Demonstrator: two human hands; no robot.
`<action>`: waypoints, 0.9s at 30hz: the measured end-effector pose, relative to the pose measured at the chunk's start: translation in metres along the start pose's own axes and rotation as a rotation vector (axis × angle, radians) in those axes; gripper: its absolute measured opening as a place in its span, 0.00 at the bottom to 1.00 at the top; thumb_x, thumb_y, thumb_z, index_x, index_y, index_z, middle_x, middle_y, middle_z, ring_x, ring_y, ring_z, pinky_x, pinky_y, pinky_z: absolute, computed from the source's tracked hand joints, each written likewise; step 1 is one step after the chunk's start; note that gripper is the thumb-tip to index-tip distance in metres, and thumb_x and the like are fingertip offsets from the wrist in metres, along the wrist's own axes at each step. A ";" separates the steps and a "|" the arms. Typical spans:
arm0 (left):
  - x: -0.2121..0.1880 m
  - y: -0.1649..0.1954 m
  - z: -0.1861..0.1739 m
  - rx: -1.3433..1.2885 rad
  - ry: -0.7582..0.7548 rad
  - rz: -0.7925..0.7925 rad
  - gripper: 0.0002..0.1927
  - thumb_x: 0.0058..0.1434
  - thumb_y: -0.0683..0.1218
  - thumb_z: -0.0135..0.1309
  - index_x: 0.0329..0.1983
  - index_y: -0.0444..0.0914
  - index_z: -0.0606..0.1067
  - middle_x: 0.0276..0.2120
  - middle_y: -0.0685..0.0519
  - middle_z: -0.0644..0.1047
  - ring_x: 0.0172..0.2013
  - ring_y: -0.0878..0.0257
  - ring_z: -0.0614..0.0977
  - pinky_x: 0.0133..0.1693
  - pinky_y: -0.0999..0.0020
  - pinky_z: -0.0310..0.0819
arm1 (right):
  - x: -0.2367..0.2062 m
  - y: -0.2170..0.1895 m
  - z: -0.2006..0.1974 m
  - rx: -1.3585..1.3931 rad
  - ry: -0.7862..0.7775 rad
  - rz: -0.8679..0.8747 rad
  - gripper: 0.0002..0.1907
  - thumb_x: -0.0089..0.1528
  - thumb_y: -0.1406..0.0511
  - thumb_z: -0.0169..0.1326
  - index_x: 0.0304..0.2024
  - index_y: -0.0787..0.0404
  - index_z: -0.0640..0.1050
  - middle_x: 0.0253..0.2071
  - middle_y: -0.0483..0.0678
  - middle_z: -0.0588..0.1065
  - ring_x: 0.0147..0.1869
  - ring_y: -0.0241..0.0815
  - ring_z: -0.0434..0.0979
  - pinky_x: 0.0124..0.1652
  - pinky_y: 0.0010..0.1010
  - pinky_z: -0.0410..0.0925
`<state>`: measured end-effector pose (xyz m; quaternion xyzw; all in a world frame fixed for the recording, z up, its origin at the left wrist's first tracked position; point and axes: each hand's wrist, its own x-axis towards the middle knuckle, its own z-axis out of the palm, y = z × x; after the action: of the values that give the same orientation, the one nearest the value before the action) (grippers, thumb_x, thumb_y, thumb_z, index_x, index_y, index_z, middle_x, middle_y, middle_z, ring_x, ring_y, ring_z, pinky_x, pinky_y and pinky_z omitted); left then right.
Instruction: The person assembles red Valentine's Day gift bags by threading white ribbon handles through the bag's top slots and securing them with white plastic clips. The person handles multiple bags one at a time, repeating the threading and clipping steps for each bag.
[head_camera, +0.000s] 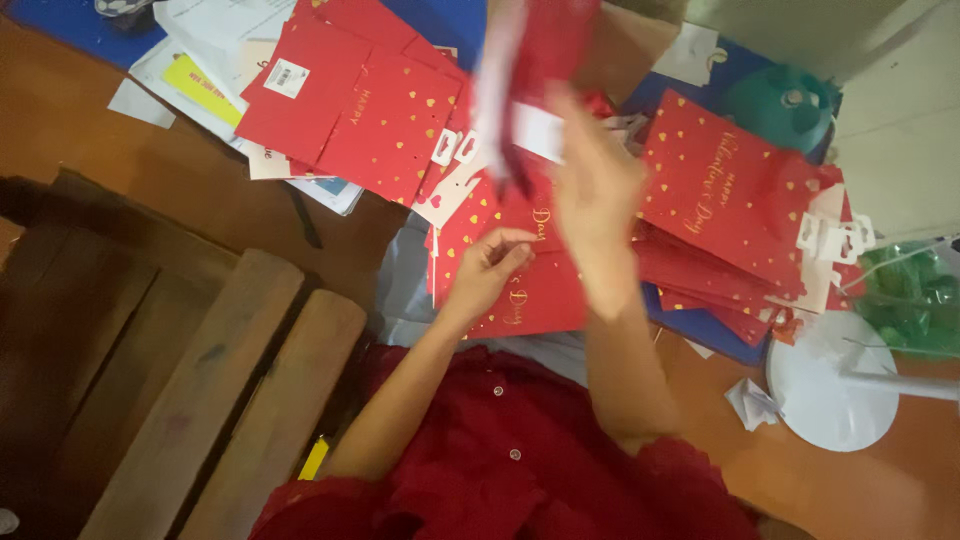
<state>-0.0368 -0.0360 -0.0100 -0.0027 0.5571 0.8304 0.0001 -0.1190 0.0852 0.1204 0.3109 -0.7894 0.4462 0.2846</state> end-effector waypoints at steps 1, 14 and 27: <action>-0.001 0.000 0.000 0.016 0.010 -0.003 0.10 0.72 0.42 0.53 0.53 0.34 0.77 0.37 0.56 0.79 0.40 0.70 0.78 0.45 0.72 0.73 | 0.005 -0.011 0.011 0.012 -0.073 -0.053 0.19 0.70 0.73 0.51 0.64 0.63 0.75 0.60 0.56 0.78 0.63 0.49 0.81 0.62 0.37 0.73; 0.002 0.009 -0.008 0.362 0.141 0.097 0.09 0.69 0.38 0.52 0.51 0.36 0.79 0.35 0.55 0.82 0.33 0.70 0.78 0.38 0.71 0.75 | -0.045 0.005 0.015 -0.144 -0.266 0.081 0.14 0.66 0.67 0.56 0.55 0.60 0.78 0.54 0.58 0.78 0.58 0.60 0.75 0.59 0.45 0.67; -0.010 0.025 -0.011 0.669 0.304 0.203 0.09 0.62 0.39 0.55 0.46 0.35 0.75 0.37 0.47 0.80 0.38 0.58 0.83 0.40 0.67 0.77 | -0.068 0.031 0.067 -0.055 -0.380 0.229 0.25 0.70 0.56 0.53 0.67 0.58 0.71 0.67 0.67 0.67 0.72 0.68 0.64 0.67 0.50 0.57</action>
<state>-0.0266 -0.0554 0.0095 -0.0706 0.7886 0.5884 -0.1639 -0.1097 0.0552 0.0251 0.2900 -0.8708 0.3874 0.0867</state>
